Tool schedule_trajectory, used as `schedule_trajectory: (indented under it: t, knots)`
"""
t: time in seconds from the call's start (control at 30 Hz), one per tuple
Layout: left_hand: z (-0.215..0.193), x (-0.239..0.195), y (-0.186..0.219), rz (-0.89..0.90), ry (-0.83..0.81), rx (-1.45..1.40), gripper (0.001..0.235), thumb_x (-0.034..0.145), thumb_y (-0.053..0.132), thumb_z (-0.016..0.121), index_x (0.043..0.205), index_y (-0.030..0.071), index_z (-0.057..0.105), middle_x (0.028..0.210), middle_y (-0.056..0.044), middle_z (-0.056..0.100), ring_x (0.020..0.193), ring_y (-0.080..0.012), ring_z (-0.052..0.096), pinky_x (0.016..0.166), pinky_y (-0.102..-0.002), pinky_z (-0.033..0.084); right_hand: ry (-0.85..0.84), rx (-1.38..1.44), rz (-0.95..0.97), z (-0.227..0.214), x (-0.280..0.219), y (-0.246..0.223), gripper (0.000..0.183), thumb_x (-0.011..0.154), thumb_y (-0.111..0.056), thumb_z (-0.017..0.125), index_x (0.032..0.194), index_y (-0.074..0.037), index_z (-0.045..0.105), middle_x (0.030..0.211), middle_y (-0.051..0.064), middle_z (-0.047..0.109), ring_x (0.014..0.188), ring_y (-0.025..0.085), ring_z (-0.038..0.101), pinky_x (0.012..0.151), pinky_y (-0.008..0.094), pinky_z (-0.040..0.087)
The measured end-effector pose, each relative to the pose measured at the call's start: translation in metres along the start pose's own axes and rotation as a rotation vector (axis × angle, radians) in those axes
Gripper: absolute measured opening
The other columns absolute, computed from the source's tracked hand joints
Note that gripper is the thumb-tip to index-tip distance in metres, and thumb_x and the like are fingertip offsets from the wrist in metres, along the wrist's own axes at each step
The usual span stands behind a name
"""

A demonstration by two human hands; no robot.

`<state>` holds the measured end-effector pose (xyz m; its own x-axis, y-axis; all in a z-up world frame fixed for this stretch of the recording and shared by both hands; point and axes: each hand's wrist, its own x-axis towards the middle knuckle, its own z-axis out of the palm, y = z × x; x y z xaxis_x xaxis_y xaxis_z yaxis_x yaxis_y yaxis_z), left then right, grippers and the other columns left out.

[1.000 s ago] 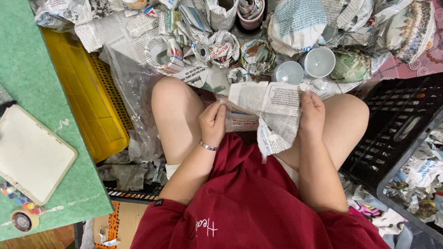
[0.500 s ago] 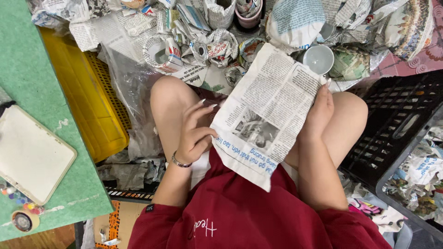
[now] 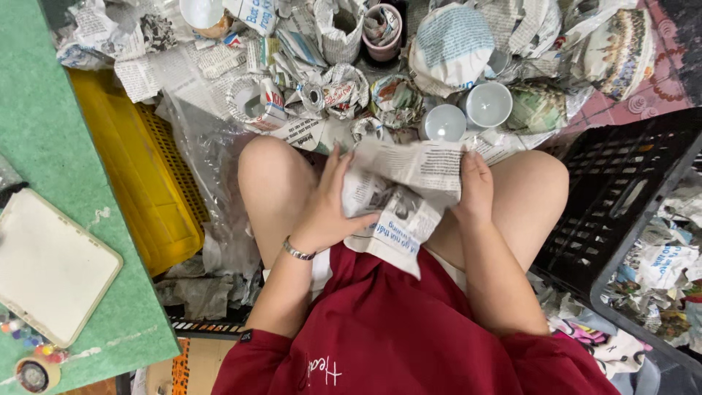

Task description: The person sits cross-legged and wraps small ceramic items, including cups and bowls, with newspaper. They fold the paper around each item and place the wrapped pieces into a pile on the table.

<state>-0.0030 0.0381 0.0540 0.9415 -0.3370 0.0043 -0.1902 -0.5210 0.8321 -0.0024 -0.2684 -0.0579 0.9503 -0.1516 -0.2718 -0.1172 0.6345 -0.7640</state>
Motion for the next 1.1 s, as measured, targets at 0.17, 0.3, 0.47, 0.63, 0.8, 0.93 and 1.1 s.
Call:
schedule_trajectory:
  t: [0.17,0.3,0.47,0.63,0.8,0.93,1.1]
  knots:
    - [0.017,0.015,-0.001,0.090,0.089,-0.058,0.131,0.064,0.030,0.096,0.160,-0.001,0.012,0.160,-0.029,0.029,0.148,-0.0405,0.035,0.120,-0.046,0.034,-0.126,-0.052,0.203,0.001,-0.009,-0.012,0.036,0.108,-0.028,0.052,0.124,0.002,0.064,0.117,0.014,0.073,0.102,0.024,0.073,0.091,0.038,0.059]
    - [0.033,0.018,-0.030,-0.048,-0.178,-0.540,0.095,0.075,0.018,0.092,0.152,-0.001,0.038,0.141,-0.018,0.061,0.130,-0.0253,0.058,0.112,-0.037,0.047,-0.214,-0.127,0.290,0.019,-0.001,-0.029,0.034,0.106,-0.026,0.056,0.124,0.002,0.065,0.116,0.013,0.074,0.102,0.024,0.073,0.090,0.037,0.059]
    - [0.066,0.006,-0.060,-0.184,-0.231,-0.747,0.046,0.091,0.011,0.078,0.133,0.001,0.064,0.126,-0.005,0.072,0.117,-0.0143,0.065,0.103,-0.032,0.052,-0.339,-0.921,0.091,0.050,0.036,-0.071,0.031,0.110,-0.023,0.061,0.121,0.004,0.070,0.098,0.012,0.073,0.090,0.017,0.065,0.079,0.033,0.053]
    - [0.076,0.004,-0.079,-0.192,-0.096,-0.493,0.038,0.096,0.012,0.070,0.132,0.001,0.066,0.117,-0.007,0.077,0.109,-0.0157,0.069,0.096,-0.033,0.055,-0.020,-1.310,-0.322,0.047,0.121,-0.158,0.032,0.105,-0.014,0.063,0.131,0.003,0.059,0.095,0.012,0.073,0.079,0.018,0.072,0.075,0.033,0.057]
    - [0.071,0.010,-0.084,-0.246,-0.082,-0.468,0.033,0.096,0.009,0.064,0.129,0.001,0.064,0.114,-0.009,0.074,0.103,-0.0212,0.069,0.090,-0.036,0.054,0.113,-1.355,-0.798,0.011,0.255,-0.235,0.042,0.102,-0.011,0.075,0.136,0.000,0.054,0.123,0.014,0.068,0.109,0.025,0.067,0.099,0.036,0.057]
    - [0.066,0.016,-0.084,-0.347,-0.155,-0.514,0.033,0.095,0.010,0.065,0.127,0.002,0.065,0.111,-0.010,0.073,0.102,-0.0222,0.069,0.089,-0.037,0.054,0.312,-1.713,-0.828,-0.029,0.307,-0.250,0.076,0.087,-0.023,0.090,0.147,-0.004,0.046,0.135,0.021,0.058,0.118,0.039,0.059,0.101,0.047,0.049]
    - [0.058,0.037,-0.091,-0.379,-0.172,-0.539,0.033,0.094,0.012,0.067,0.125,0.002,0.065,0.109,-0.011,0.073,0.099,-0.0234,0.069,0.087,-0.038,0.054,0.355,-1.722,-0.535,-0.062,0.345,-0.241,0.102,0.084,-0.033,0.095,0.159,-0.004,0.032,0.153,0.028,0.047,0.134,0.046,0.052,0.111,0.049,0.044]
